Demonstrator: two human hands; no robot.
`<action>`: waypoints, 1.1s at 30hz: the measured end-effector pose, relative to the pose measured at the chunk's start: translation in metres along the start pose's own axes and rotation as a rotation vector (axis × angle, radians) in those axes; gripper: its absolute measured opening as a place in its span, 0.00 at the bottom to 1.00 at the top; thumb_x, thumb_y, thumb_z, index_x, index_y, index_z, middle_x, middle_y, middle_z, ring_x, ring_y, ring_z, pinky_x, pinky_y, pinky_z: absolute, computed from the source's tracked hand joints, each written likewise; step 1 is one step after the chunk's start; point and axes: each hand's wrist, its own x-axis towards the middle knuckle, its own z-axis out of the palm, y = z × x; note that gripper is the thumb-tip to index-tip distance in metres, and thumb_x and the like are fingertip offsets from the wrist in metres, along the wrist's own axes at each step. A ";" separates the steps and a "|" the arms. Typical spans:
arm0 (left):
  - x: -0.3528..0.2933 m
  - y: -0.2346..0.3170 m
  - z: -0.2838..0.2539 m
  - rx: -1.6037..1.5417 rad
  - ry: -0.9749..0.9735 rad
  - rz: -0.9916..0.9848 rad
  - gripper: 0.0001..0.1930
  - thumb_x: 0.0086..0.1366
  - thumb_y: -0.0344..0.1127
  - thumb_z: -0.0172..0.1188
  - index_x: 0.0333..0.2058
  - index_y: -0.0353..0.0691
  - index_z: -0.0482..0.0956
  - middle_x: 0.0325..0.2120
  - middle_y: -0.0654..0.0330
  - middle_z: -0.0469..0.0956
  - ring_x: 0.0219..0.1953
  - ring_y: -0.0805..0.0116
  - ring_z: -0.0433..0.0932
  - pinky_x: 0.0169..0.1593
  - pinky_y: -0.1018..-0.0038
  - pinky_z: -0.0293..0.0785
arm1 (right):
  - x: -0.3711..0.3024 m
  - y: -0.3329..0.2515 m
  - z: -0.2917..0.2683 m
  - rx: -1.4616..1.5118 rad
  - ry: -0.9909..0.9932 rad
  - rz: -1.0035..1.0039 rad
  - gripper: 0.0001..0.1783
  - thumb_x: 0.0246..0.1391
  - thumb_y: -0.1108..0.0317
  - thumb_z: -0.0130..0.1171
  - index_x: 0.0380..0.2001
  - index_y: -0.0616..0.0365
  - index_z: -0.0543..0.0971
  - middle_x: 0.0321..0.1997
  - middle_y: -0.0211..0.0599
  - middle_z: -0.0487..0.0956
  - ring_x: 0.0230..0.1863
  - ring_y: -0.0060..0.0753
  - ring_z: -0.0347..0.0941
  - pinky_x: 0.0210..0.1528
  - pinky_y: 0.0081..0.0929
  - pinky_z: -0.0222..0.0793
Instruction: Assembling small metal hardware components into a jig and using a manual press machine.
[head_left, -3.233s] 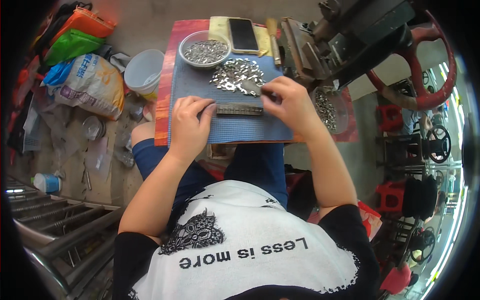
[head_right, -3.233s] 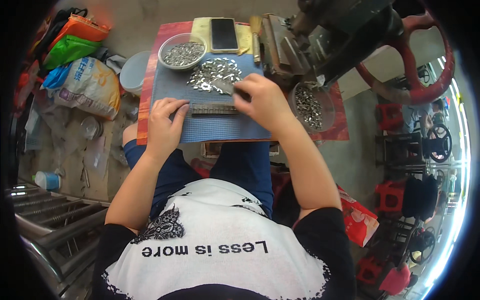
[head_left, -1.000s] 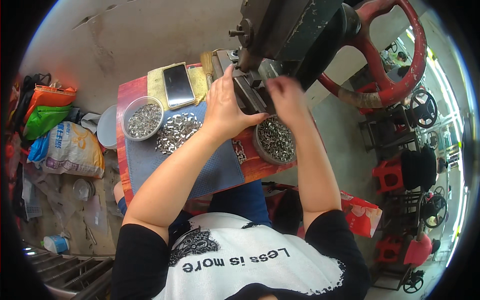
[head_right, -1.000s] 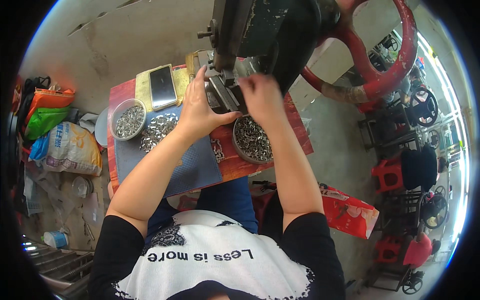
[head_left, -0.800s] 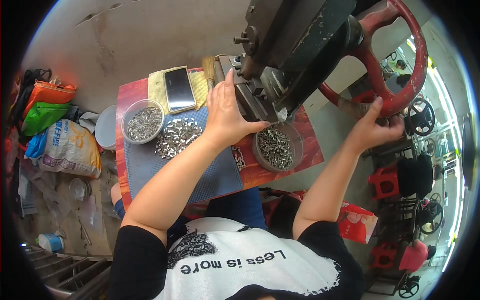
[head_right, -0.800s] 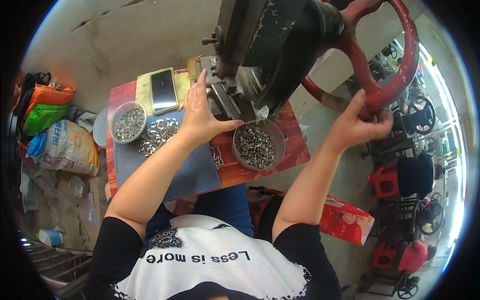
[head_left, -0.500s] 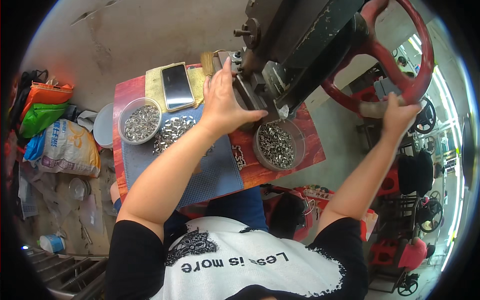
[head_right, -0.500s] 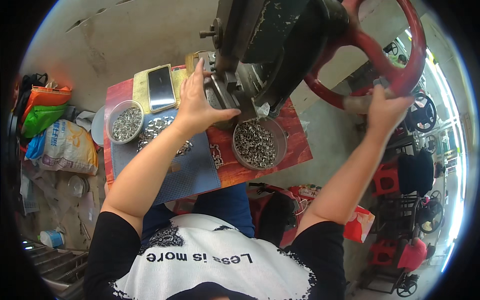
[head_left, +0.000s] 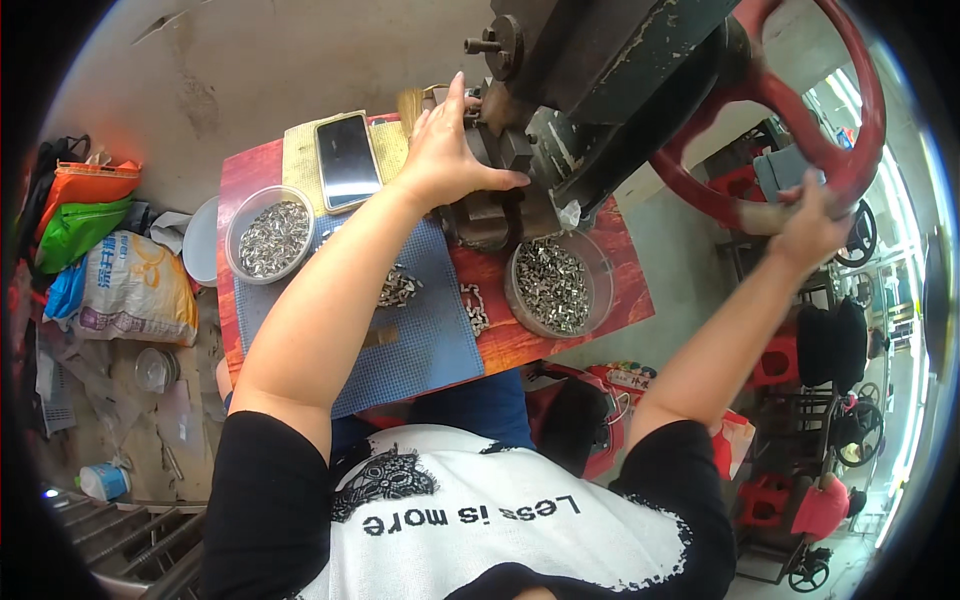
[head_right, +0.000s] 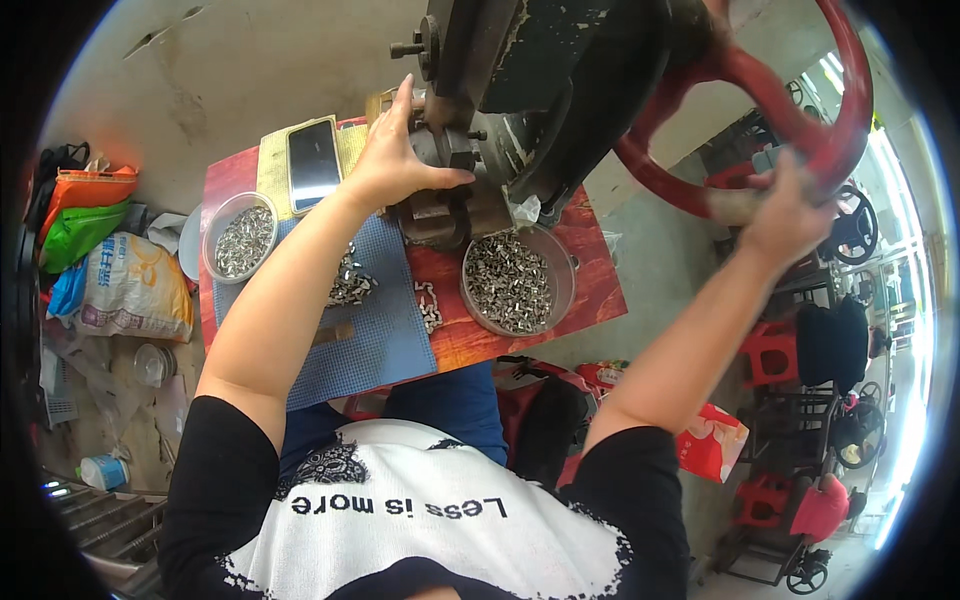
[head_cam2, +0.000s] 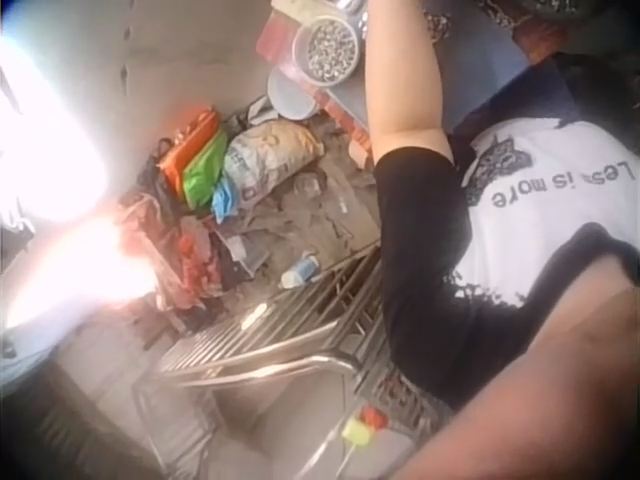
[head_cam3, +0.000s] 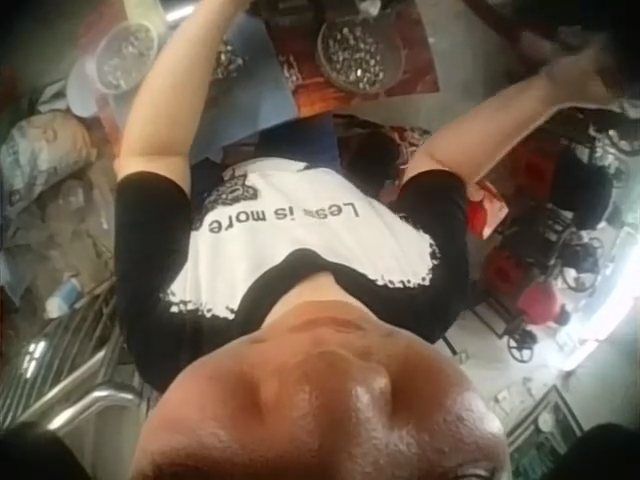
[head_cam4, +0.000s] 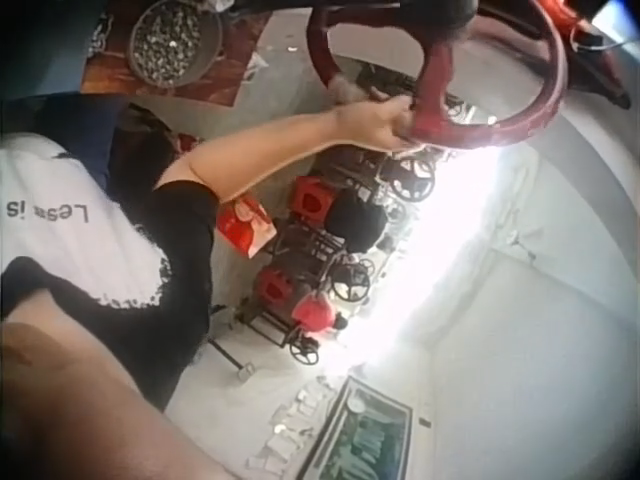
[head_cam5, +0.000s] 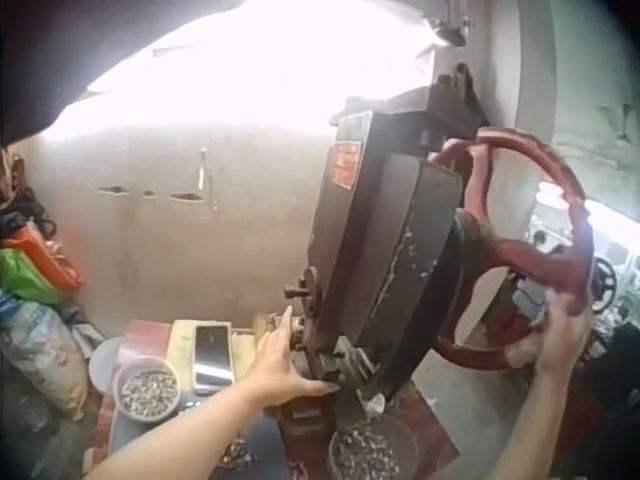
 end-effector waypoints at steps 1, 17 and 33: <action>0.000 -0.001 0.001 0.001 -0.002 -0.002 0.75 0.32 0.57 0.83 0.70 0.27 0.43 0.60 0.47 0.71 0.65 0.45 0.64 0.72 0.58 0.49 | -0.029 0.010 0.011 -0.007 0.093 -0.076 0.17 0.50 0.77 0.66 0.44 0.66 0.75 0.28 0.39 0.79 0.21 0.28 0.76 0.25 0.27 0.76; -0.069 0.036 -0.020 -0.037 -0.028 -0.026 0.75 0.34 0.55 0.82 0.69 0.23 0.40 0.58 0.43 0.67 0.65 0.47 0.62 0.71 0.57 0.46 | -0.031 0.022 0.015 0.090 0.071 0.053 0.22 0.47 0.83 0.61 0.47 0.70 0.69 0.34 0.43 0.78 0.21 0.34 0.77 0.25 0.31 0.78; -0.068 0.039 -0.017 0.019 -0.013 0.003 0.76 0.32 0.55 0.83 0.71 0.28 0.39 0.59 0.44 0.66 0.65 0.47 0.62 0.71 0.52 0.46 | -0.177 -0.012 0.104 -0.331 -1.019 -0.361 0.12 0.55 0.65 0.62 0.41 0.56 0.82 0.46 0.36 0.77 0.55 0.44 0.69 0.58 0.42 0.61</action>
